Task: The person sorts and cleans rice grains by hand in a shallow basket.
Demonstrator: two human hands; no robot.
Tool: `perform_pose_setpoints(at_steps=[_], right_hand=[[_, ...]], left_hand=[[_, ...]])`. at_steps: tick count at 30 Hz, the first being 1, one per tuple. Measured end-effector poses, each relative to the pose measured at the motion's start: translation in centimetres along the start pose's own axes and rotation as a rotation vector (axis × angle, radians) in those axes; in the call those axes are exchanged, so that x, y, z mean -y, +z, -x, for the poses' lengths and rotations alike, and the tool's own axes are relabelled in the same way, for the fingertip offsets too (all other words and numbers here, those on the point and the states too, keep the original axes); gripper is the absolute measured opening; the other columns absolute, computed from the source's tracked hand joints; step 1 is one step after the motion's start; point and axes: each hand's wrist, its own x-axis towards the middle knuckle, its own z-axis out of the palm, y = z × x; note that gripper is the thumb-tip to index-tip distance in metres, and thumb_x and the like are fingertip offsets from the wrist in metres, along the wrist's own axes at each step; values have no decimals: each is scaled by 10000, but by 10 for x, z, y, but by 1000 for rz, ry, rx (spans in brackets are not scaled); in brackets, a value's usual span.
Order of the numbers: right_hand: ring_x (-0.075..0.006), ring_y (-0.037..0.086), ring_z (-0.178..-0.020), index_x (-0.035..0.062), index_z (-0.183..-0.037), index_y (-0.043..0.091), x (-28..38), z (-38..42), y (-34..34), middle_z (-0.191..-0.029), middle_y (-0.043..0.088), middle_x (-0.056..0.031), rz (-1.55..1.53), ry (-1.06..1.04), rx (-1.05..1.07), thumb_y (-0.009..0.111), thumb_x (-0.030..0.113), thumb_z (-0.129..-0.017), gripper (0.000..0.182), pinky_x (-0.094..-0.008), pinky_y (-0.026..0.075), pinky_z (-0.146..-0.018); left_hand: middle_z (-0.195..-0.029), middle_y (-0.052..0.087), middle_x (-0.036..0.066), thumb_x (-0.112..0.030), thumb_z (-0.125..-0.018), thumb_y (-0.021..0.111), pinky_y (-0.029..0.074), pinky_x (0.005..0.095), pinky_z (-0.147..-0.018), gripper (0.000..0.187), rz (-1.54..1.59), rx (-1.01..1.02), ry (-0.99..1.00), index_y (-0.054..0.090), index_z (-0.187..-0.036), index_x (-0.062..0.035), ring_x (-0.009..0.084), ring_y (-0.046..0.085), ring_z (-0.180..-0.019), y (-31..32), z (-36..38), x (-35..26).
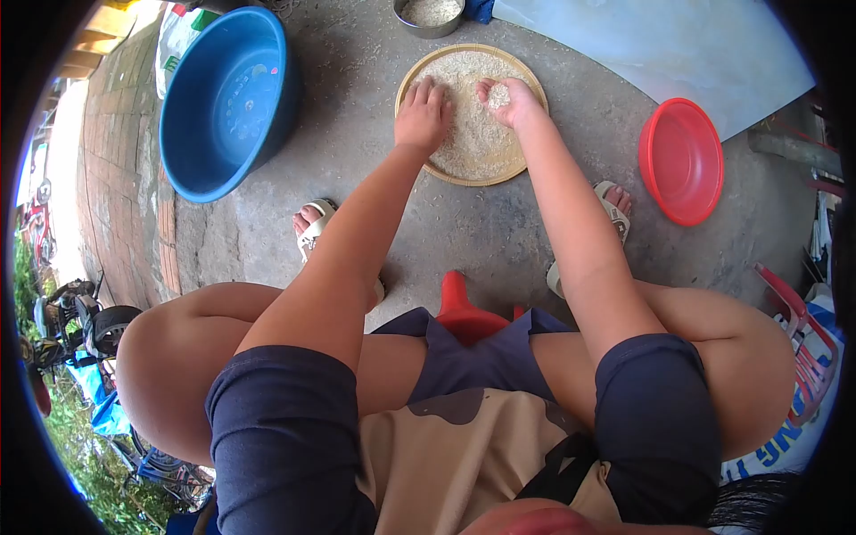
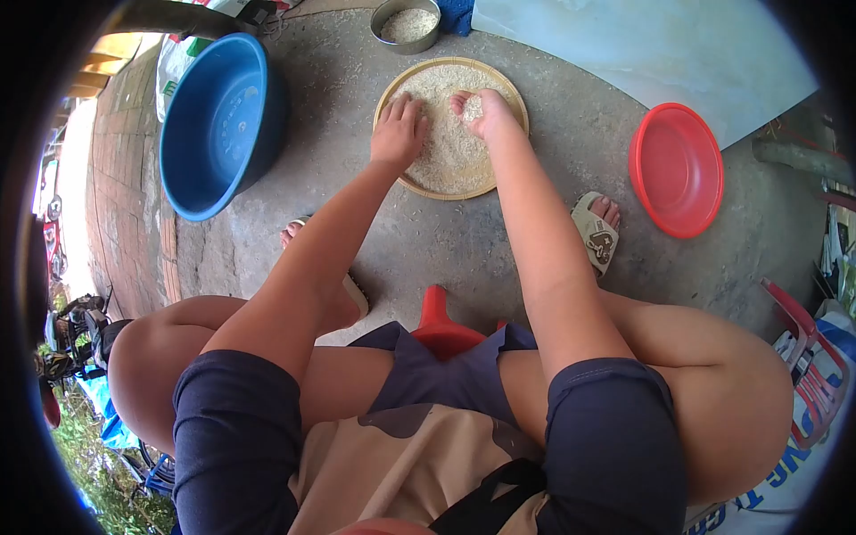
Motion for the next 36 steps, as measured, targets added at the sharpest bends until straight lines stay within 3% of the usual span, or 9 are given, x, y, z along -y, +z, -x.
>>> perform_pose_setpoints(at_steps=[3,7,10,12,19,21,29,33,36], right_hand=[[-321,598,-857,-133,-1015,467,9,8,30,-924,555,-229,-261,-12,-72,343,113,-950,283,-399,559,-732],[-375,567,-966,-118,-1144,425,35,11,95,-1060,523,-242,-368,-31,202,369,182,-953,360,-506,518,-833],[-405,480,-1135,-91,-1269,380,29,65,149,-1225,473,-247,56,-123,50,417,295,-940,508,-555,413,-946],[-388,322,-1309,-54,-1326,380,0,100,165,-1355,401,-261,384,-684,-409,538,391,-880,649,-570,264,-1050],[-382,372,-1240,-6,-1249,481,-44,20,-10,-1311,424,-218,1533,-1394,-462,558,266,-848,491,-476,308,-1025],[-357,387,-1219,42,-1227,512,-51,28,-36,-1294,446,-167,1749,-1506,-195,561,257,-847,439,-476,320,-1010],[-291,513,-1036,67,-1012,596,-61,41,-47,-1056,542,-100,1806,-1322,-55,577,168,-843,198,-403,422,-874],[-293,590,-879,47,-899,623,-64,46,-31,-928,586,-123,1601,-1209,-162,585,116,-833,103,-390,473,-776],[-256,615,-721,25,-879,633,-74,47,-11,-841,603,-110,1282,-1273,-10,586,74,-832,83,-359,499,-668]], left_hand=[[-1420,369,128,-284,-912,483,298,397,-1078,442,-100,8,107,435,-1332,-156,307,341,-1315,4,13,15],[-1451,305,171,-285,-919,467,253,421,-1102,485,-97,9,13,374,-1377,-156,344,285,-1344,13,11,1],[-1453,290,191,-281,-919,467,231,440,-1109,485,-90,-2,-19,372,-1376,-149,357,259,-1356,15,8,-7],[-1454,286,192,-280,-919,466,225,445,-1110,483,-78,-5,-22,374,-1375,-150,355,250,-1360,16,8,-7],[-1454,299,174,-289,-927,458,236,413,-1113,469,-49,41,5,378,-1377,-179,339,261,-1358,10,11,4],[-1448,317,160,-279,-934,450,255,403,-1106,455,-55,49,71,386,-1374,-181,333,282,-1347,8,13,9],[-1353,458,141,-252,-932,453,359,389,-1036,345,91,-19,-26,544,-1236,-115,320,423,-1254,4,17,-4],[-1089,622,155,-222,-913,462,450,409,-906,279,359,-196,-133,636,-1043,-47,357,577,-992,-3,17,-21],[-993,653,161,-203,-917,455,491,399,-835,282,560,-16,-477,623,-1016,0,336,626,-884,-14,13,-30]])
